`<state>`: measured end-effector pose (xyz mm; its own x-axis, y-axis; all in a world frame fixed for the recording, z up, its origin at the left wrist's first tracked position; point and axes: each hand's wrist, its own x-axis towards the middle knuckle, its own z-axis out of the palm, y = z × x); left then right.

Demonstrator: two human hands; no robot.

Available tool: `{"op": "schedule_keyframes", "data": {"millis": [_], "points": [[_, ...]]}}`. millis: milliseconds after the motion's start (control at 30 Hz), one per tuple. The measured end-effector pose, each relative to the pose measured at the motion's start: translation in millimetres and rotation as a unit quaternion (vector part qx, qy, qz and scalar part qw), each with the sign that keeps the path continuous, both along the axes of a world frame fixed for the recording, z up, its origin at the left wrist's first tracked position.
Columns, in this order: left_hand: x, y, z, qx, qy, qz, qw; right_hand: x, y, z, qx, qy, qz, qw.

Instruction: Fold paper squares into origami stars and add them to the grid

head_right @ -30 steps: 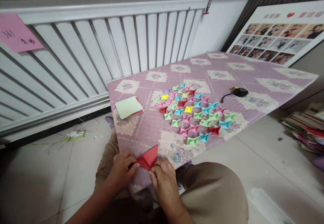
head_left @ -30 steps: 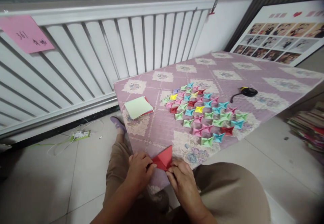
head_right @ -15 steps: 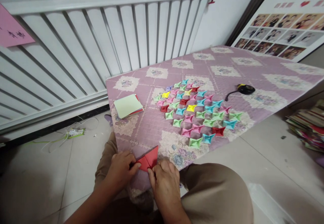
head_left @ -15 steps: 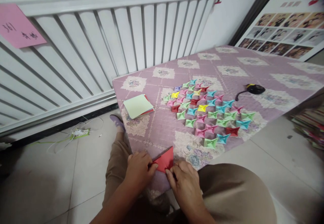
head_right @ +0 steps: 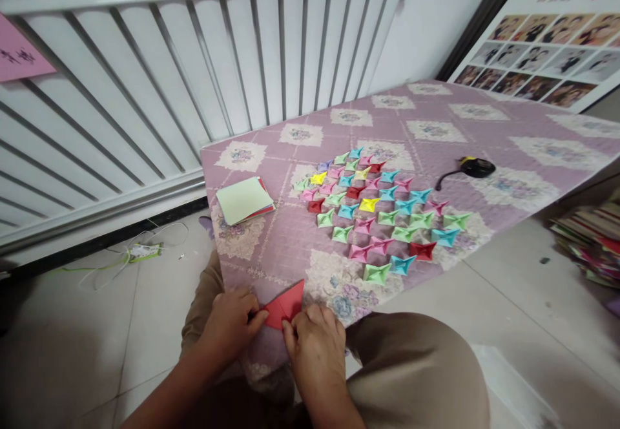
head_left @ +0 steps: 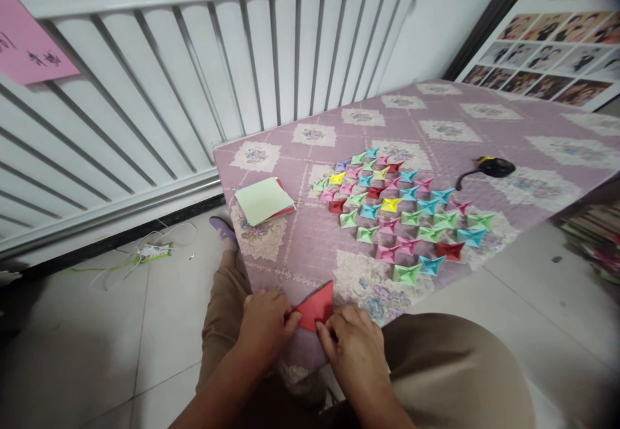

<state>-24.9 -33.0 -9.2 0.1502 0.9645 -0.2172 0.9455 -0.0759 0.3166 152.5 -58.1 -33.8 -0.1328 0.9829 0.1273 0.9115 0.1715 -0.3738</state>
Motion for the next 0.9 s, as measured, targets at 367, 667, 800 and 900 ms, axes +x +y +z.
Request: {"op": "schedule_keyframes", "data": {"millis": [367,667,800,900], "points": [[0.2,3.7,-1.4,0.007,0.021,-0.016,1.0,-2.6,3.7,2.5,-0.01,-0.007,-0.009,1.0],[0.9,6.0,1.3,-0.011,0.041,-0.028,0.999,-3.4,3.6,3.4,-0.006,-0.019,-0.008,1.0],[-0.5,5.4,1.6,-0.009,0.036,-0.029,0.999,-1.9,2.0,1.6,-0.003,-0.007,-0.012,1.0],[-3.2,4.8,0.5,-0.003,0.022,-0.032,0.999,-0.7,0.9,-1.5,0.003,0.008,-0.014,1.0]]}}
